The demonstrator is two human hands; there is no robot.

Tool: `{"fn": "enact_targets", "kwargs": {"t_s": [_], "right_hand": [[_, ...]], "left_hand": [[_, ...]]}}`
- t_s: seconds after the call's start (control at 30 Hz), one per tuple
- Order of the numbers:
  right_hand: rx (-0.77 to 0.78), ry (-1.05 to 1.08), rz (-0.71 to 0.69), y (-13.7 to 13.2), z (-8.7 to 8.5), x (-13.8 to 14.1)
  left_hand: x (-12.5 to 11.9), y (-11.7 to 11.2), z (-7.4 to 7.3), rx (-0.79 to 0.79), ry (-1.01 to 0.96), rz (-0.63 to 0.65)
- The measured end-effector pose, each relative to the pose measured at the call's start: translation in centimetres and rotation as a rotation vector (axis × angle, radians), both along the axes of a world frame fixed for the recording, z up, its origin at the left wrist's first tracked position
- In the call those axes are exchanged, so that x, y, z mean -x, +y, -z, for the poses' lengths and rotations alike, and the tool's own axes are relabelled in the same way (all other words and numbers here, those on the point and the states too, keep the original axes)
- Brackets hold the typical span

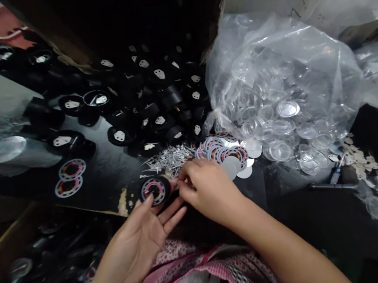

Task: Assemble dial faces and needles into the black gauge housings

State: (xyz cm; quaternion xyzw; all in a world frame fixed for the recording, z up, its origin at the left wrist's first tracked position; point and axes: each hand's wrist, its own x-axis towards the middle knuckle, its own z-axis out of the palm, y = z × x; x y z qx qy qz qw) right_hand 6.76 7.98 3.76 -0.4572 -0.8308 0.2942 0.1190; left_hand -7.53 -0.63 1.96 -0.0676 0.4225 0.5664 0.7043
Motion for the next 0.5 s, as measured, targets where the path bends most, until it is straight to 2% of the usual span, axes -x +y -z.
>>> {"fn": "enact_targets", "kwargs": {"t_s": [0.07,0.23,0.5], "right_hand": [[-0.008,0.104,0.064,-0.5,-0.1,-1.5],[-0.052,0.212,0.155,-1.9,-0.2,-4.5],[-0.031,0.271,0.206,-2.8,0.5,-5.0]], "left_hand": [[-1.0,1.0,-0.3,-0.010,-0.087,0.027],[-3.3,2.4,-0.7,0.029,-0.094,0.017],[-4.8,2.2,-0.5,-0.015,-0.061,-0.015]]}}
